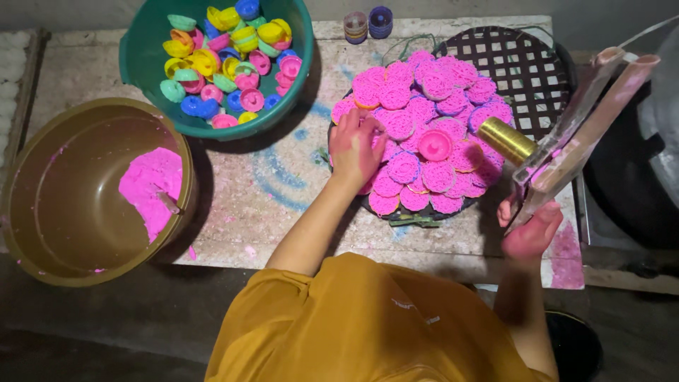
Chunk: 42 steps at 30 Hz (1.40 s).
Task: The person scoops pink paste from a bowl using a wooden tool and presses it into small plastic molds arranged in a basket. They repeatedly fill the molds and place the filled molds into a steamer pot. The person handles the molds and paste continuously throughout the clip.
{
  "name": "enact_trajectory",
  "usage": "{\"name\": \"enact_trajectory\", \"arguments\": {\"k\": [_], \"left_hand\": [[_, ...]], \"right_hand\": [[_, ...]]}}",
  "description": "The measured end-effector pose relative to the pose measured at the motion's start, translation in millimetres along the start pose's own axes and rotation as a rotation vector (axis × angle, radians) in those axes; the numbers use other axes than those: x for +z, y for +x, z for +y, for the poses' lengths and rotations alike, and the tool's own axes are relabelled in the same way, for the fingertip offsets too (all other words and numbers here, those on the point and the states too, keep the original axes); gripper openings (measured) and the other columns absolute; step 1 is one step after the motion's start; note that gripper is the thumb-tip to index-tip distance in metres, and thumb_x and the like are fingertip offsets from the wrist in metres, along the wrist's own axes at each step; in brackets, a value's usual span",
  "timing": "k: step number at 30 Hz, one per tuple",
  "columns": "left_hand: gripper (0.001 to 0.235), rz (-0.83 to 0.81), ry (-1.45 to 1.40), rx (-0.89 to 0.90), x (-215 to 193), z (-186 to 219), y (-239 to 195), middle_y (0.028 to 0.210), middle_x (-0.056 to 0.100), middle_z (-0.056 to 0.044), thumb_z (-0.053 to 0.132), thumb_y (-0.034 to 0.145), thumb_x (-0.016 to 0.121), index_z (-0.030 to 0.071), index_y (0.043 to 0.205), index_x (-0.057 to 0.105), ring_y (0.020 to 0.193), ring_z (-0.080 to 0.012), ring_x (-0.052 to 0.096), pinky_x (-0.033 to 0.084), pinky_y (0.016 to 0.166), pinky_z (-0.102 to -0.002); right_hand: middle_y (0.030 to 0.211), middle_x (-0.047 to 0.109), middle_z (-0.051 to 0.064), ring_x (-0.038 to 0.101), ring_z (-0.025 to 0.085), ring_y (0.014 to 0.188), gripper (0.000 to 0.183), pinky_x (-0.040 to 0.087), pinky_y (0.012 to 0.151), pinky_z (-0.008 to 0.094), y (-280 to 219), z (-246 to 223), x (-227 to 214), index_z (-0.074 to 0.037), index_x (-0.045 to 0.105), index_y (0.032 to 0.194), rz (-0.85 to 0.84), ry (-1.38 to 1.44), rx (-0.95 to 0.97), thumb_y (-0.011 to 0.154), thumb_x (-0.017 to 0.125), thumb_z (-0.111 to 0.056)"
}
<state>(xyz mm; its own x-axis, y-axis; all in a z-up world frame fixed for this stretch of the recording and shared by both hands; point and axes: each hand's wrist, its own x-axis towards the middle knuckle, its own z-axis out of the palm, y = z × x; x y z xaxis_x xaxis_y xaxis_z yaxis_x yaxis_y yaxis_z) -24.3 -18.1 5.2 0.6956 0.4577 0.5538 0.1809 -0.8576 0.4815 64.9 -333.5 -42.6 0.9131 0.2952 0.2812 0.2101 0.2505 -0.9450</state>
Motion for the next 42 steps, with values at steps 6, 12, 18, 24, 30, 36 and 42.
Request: {"name": "enact_trajectory", "arguments": {"k": [6, 12, 18, 24, 30, 36, 42], "left_hand": [[0.011, 0.041, 0.007, 0.006, -2, -3, 8, 0.099, 0.065, -0.003, 0.019, 0.078, 0.080, 0.016, 0.084, 0.073, 0.101, -0.0264, 0.061, 0.045, 0.084, -0.045], [0.013, -0.049, -0.234, -0.178, -9, -18, 28, 0.097, 0.067, -0.005, 0.022, 0.082, 0.078, 0.012, 0.090, 0.077, 0.093, -0.0246, 0.066, 0.051, 0.082, -0.039], [0.016, -0.250, -0.701, -0.161, 18, -32, 47, 0.099, 0.072, -0.007, 0.020, 0.095, 0.070, 0.012, 0.105, 0.079, 0.091, -0.0194, 0.068, 0.054, 0.084, -0.033], [0.013, -0.185, -0.291, -0.065, 28, -31, 35, 0.097, 0.073, -0.005, 0.022, 0.084, 0.077, 0.012, 0.091, 0.079, 0.096, -0.0254, 0.069, 0.053, 0.086, -0.038], [0.012, -0.077, 0.105, -0.030, 12, -33, 16, 0.107, 0.068, -0.004, 0.020, 0.089, 0.076, 0.015, 0.099, 0.078, 0.108, -0.0285, 0.062, 0.048, 0.091, -0.046], [0.069, -0.118, 0.305, 0.047, -63, -11, -15, 0.148, 0.047, -0.023, 0.012, 0.078, 0.072, 0.005, 0.144, 0.053, 0.136, -0.0435, 0.045, 0.039, 0.111, -0.054], [0.073, -0.470, -0.303, 0.302, -145, 42, -61, 0.134, 0.047, -0.025, 0.019, 0.071, 0.080, 0.001, 0.137, 0.053, 0.127, -0.0449, 0.043, 0.034, 0.101, -0.060]], "right_hand": [[0.070, 0.052, 0.013, 0.049, 0.019, 0.056, 0.080, 0.040, 0.057, 0.033, -3, -7, -6, 0.005, 0.050, 0.108, 0.007, -0.014, -0.017, 0.110, 0.033, -0.072], [0.077, 0.053, 0.013, 0.051, 0.018, 0.059, 0.080, 0.042, 0.058, 0.033, -5, -12, -14, 0.007, 0.050, 0.115, 0.003, -0.033, -0.037, 0.109, 0.037, -0.072], [0.079, 0.053, 0.013, 0.051, 0.018, 0.059, 0.078, 0.042, 0.057, 0.033, -8, -10, -25, 0.006, 0.049, 0.120, 0.014, 0.013, -0.036, 0.109, 0.038, -0.071], [0.080, 0.052, 0.013, 0.050, 0.019, 0.057, 0.075, 0.040, 0.056, 0.033, -14, 0, -37, 0.005, 0.048, 0.116, 0.040, 0.017, -0.041, 0.110, 0.038, -0.069], [0.071, 0.050, 0.013, 0.049, 0.020, 0.056, 0.076, 0.039, 0.056, 0.033, -26, 18, -61, 0.004, 0.048, 0.108, 0.041, 0.001, -0.008, 0.111, 0.033, -0.070], [0.079, 0.051, 0.007, 0.048, 0.017, 0.063, 0.053, 0.039, 0.054, 0.031, -17, 5, -31, -0.001, 0.049, 0.108, -0.080, 0.105, 0.040, 0.109, 0.056, -0.054], [0.069, 0.060, 0.011, 0.059, 0.027, 0.061, 0.056, 0.047, 0.056, 0.042, -13, -83, 76, 0.000, 0.058, 0.082, -0.702, -0.683, -0.498, 0.077, 0.073, -0.054]]}}
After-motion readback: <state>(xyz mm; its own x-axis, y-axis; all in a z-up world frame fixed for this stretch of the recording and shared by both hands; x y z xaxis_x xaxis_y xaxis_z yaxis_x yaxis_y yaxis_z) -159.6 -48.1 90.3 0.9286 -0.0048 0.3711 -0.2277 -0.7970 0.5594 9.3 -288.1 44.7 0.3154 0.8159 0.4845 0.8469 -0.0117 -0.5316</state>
